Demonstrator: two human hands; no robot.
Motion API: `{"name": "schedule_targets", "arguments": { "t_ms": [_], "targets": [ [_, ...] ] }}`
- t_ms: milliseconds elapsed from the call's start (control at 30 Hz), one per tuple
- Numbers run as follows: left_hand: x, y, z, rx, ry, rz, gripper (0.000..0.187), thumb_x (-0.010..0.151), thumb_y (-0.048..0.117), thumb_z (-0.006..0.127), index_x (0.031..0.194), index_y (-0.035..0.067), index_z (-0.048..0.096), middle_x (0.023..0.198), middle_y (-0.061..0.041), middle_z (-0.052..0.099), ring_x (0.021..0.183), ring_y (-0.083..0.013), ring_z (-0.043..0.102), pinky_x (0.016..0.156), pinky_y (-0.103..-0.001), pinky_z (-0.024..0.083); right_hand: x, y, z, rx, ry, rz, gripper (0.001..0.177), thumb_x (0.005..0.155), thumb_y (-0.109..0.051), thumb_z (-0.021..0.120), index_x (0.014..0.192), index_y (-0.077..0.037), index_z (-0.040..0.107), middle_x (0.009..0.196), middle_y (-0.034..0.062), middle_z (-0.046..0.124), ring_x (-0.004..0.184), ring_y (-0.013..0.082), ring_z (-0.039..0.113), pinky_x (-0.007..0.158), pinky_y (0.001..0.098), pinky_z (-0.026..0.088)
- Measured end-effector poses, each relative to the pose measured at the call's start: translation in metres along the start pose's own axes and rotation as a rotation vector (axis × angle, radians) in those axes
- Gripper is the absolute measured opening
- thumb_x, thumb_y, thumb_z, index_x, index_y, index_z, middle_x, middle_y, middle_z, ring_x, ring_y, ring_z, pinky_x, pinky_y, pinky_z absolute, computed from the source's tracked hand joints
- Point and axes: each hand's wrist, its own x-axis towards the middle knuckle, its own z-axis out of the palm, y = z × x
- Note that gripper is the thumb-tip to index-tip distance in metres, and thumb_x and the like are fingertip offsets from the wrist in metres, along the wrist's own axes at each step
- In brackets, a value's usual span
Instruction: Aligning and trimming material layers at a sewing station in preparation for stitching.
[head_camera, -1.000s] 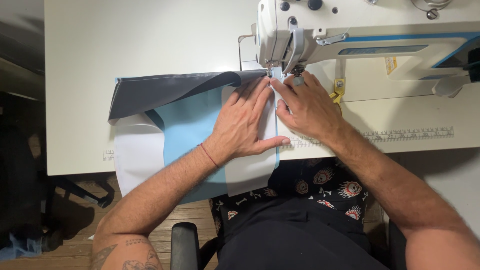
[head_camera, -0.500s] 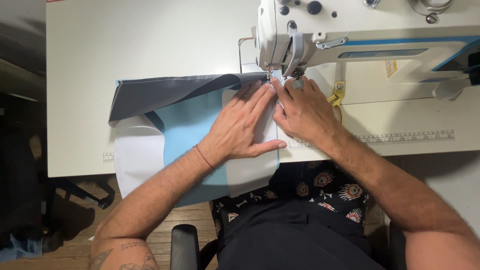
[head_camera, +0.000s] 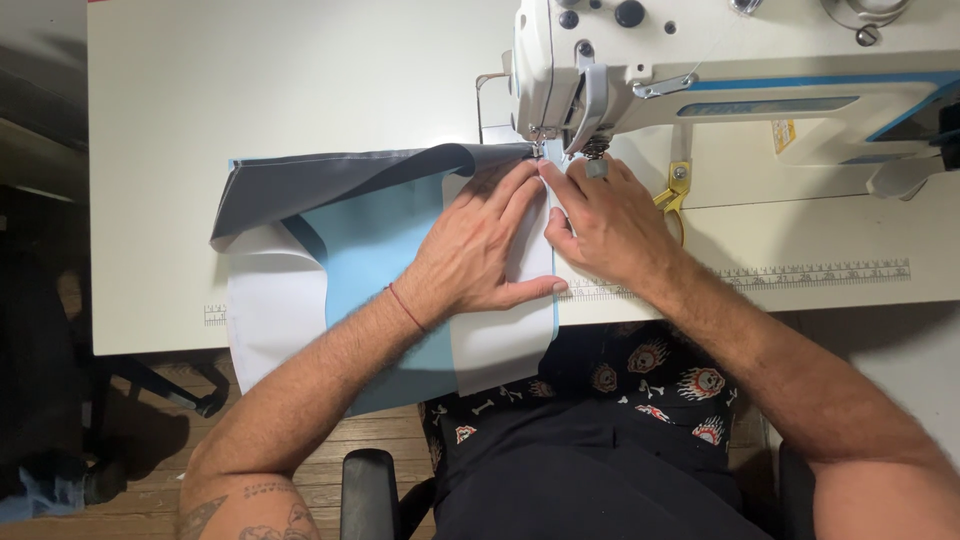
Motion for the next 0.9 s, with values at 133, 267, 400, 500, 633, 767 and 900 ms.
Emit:
{"name": "schedule_targets", "arguments": {
  "t_ms": [133, 267, 400, 500, 633, 767, 900],
  "targets": [
    [0.0, -0.002, 0.002, 0.014, -0.002, -0.01, 0.107, 0.084, 0.086, 0.05, 0.15, 0.003, 0.039, 0.158, -0.019, 0.038, 0.139, -0.0327, 0.054, 0.117, -0.046, 0.041, 0.0, -0.001, 0.001, -0.045, -0.014, -0.003, 0.047, 0.087, -0.022, 0.063, 0.13, -0.004, 0.067, 0.09, 0.0146, 0.06, 0.079, 0.0348, 0.065, 0.079, 0.0455, 0.056],
    [-0.001, -0.005, 0.0, 0.0, -0.021, 0.002, 0.108, 0.083, 0.087, 0.05, 0.151, 0.004, 0.039, 0.159, -0.018, 0.037, 0.139, -0.0324, 0.054, 0.118, -0.046, 0.04, -0.002, -0.002, 0.003, -0.001, -0.043, 0.013, 0.048, 0.088, -0.021, 0.06, 0.133, -0.004, 0.066, 0.089, 0.014, 0.061, 0.077, 0.0337, 0.066, 0.078, 0.0457, 0.056],
    [0.0, -0.005, -0.001, -0.037, -0.018, 0.005, 0.107, 0.084, 0.086, 0.051, 0.151, 0.003, 0.038, 0.159, -0.02, 0.037, 0.139, -0.0344, 0.054, 0.121, -0.048, 0.036, -0.005, -0.002, 0.008, -0.044, -0.032, 0.016, 0.048, 0.089, -0.023, 0.059, 0.132, -0.004, 0.066, 0.088, 0.0126, 0.059, 0.078, 0.0324, 0.064, 0.077, 0.0445, 0.054],
    [-0.001, 0.003, -0.006, -0.079, -0.009, -0.012, 0.106, 0.086, 0.085, 0.05, 0.15, 0.001, 0.039, 0.158, -0.022, 0.037, 0.142, -0.0359, 0.05, 0.122, -0.049, 0.033, -0.004, -0.001, 0.006, -0.011, -0.035, 0.015, 0.049, 0.088, -0.022, 0.06, 0.133, -0.003, 0.065, 0.088, 0.0136, 0.059, 0.079, 0.0335, 0.064, 0.076, 0.0457, 0.054],
    [0.0, 0.001, 0.0, -0.039, 0.0, -0.009, 0.107, 0.083, 0.087, 0.051, 0.149, 0.003, 0.039, 0.159, -0.02, 0.037, 0.143, -0.0336, 0.049, 0.124, -0.048, 0.033, -0.003, -0.001, 0.005, -0.021, -0.037, 0.013, 0.049, 0.088, -0.023, 0.06, 0.133, -0.003, 0.066, 0.088, 0.0137, 0.059, 0.079, 0.0334, 0.063, 0.076, 0.0455, 0.053],
    [0.0, 0.002, -0.004, -0.062, -0.012, -0.011, 0.108, 0.083, 0.087, 0.051, 0.15, 0.003, 0.038, 0.159, -0.021, 0.036, 0.143, -0.0346, 0.049, 0.124, -0.049, 0.032, -0.003, -0.001, 0.003, 0.015, -0.07, 0.028, 0.048, 0.089, -0.023, 0.06, 0.132, -0.003, 0.066, 0.087, 0.0137, 0.059, 0.08, 0.0334, 0.064, 0.076, 0.0453, 0.053],
    [0.0, 0.004, -0.006, -0.044, -0.003, -0.004, 0.108, 0.084, 0.087, 0.05, 0.151, 0.003, 0.038, 0.159, -0.021, 0.036, 0.141, -0.0359, 0.051, 0.122, -0.049, 0.034, -0.004, 0.001, 0.004, 0.037, -0.056, 0.019, 0.049, 0.088, -0.023, 0.061, 0.132, -0.003, 0.067, 0.087, 0.0137, 0.061, 0.08, 0.034, 0.065, 0.075, 0.0462, 0.053]
  ]
}}
